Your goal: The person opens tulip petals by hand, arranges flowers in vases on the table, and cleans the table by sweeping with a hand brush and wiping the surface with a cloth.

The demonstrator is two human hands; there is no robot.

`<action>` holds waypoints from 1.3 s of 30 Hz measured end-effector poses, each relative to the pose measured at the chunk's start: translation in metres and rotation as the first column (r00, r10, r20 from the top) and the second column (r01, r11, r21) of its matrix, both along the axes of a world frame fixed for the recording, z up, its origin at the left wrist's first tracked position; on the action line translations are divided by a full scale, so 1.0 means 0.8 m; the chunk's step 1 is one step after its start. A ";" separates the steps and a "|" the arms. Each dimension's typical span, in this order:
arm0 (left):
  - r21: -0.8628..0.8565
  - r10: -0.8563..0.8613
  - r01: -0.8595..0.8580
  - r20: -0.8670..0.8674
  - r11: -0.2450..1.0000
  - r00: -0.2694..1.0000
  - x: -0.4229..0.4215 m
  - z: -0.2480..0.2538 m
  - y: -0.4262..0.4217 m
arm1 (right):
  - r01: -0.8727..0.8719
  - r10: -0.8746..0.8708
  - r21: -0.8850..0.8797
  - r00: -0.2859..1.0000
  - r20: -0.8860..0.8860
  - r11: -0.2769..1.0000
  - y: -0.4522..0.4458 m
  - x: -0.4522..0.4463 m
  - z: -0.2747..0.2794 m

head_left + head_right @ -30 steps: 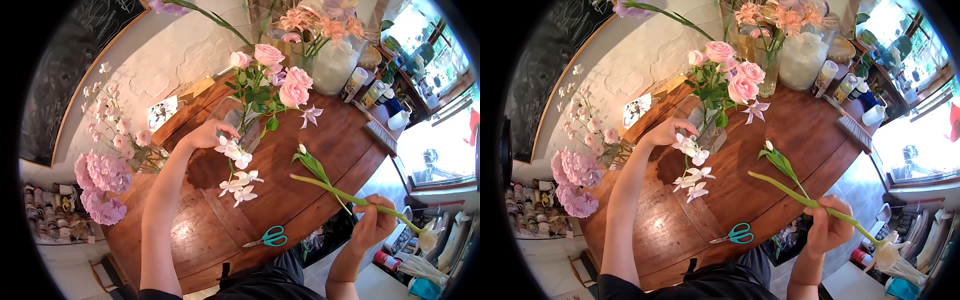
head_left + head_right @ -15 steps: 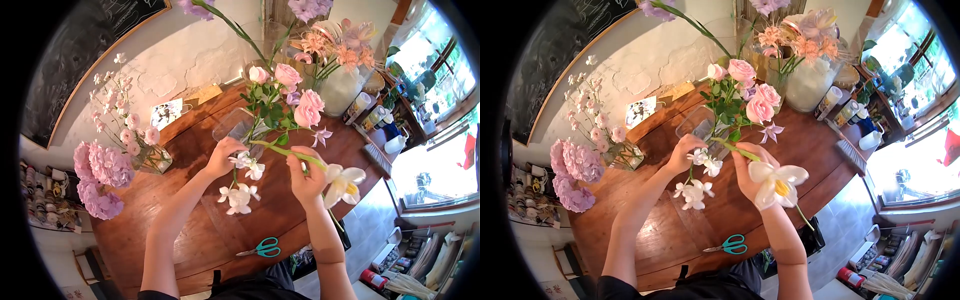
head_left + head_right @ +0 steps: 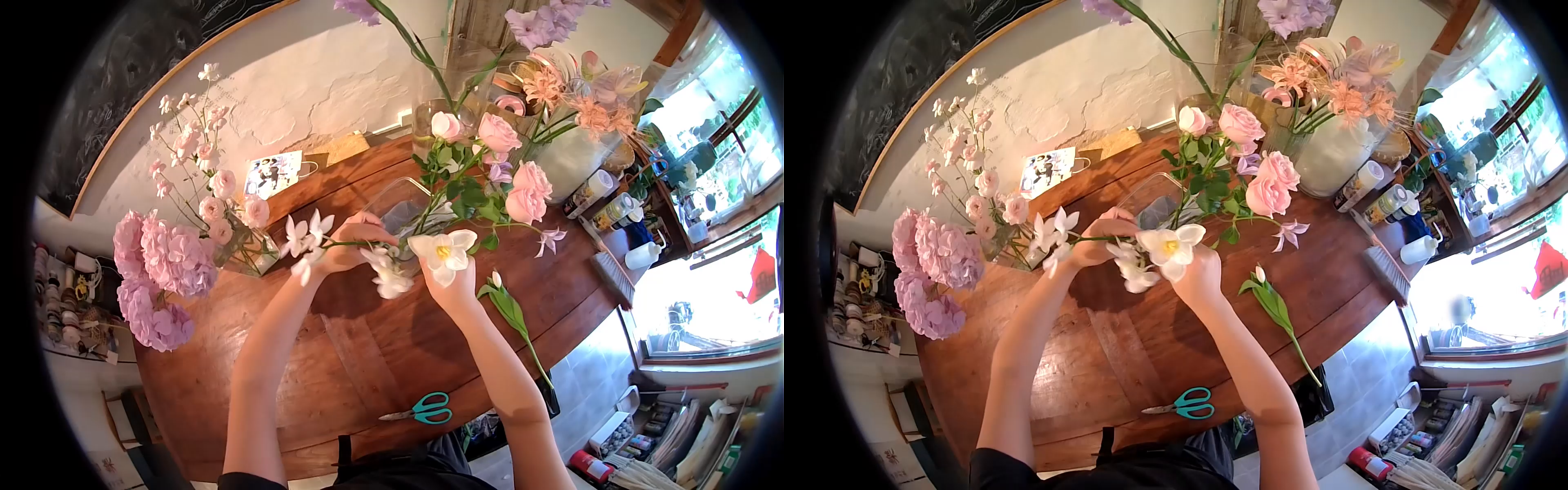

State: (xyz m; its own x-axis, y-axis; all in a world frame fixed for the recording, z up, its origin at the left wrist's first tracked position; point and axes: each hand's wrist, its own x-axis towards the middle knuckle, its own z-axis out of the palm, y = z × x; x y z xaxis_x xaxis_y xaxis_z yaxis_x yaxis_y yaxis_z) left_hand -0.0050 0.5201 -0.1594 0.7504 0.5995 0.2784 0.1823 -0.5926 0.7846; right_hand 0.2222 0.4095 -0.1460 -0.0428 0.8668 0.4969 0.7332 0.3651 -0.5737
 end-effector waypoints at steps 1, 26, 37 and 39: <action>0.070 -0.045 0.049 -0.056 0.996 0.997 0.001 0.002 0.003 | -0.044 0.043 -0.004 0.983 -0.179 0.999 0.005 -0.002 -0.023; -0.492 0.813 -0.675 0.130 0.550 0.568 0.020 -0.140 -0.296 | 0.727 -0.530 -0.380 0.680 0.507 0.571 -0.274 0.247 -0.242; -0.850 0.550 -0.154 0.178 0.504 0.816 0.119 -0.104 -0.506 | 0.471 -0.587 -0.388 0.416 -0.694 0.792 -0.406 0.112 -0.138; -0.796 0.475 -0.114 0.235 0.595 0.848 0.135 -0.073 -0.527 | 0.431 -0.479 -0.322 0.329 -0.814 0.843 -0.433 0.053 -0.092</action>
State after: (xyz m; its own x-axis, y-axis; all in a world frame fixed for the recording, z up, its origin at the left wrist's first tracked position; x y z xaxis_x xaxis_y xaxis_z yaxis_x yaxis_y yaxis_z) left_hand 0.1029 0.0982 -0.2174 0.4241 0.8938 -0.1455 -0.1844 0.2426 0.9525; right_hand 0.2644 0.0633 -0.2199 0.7771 0.6294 -0.0035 -0.0834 0.0974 -0.9918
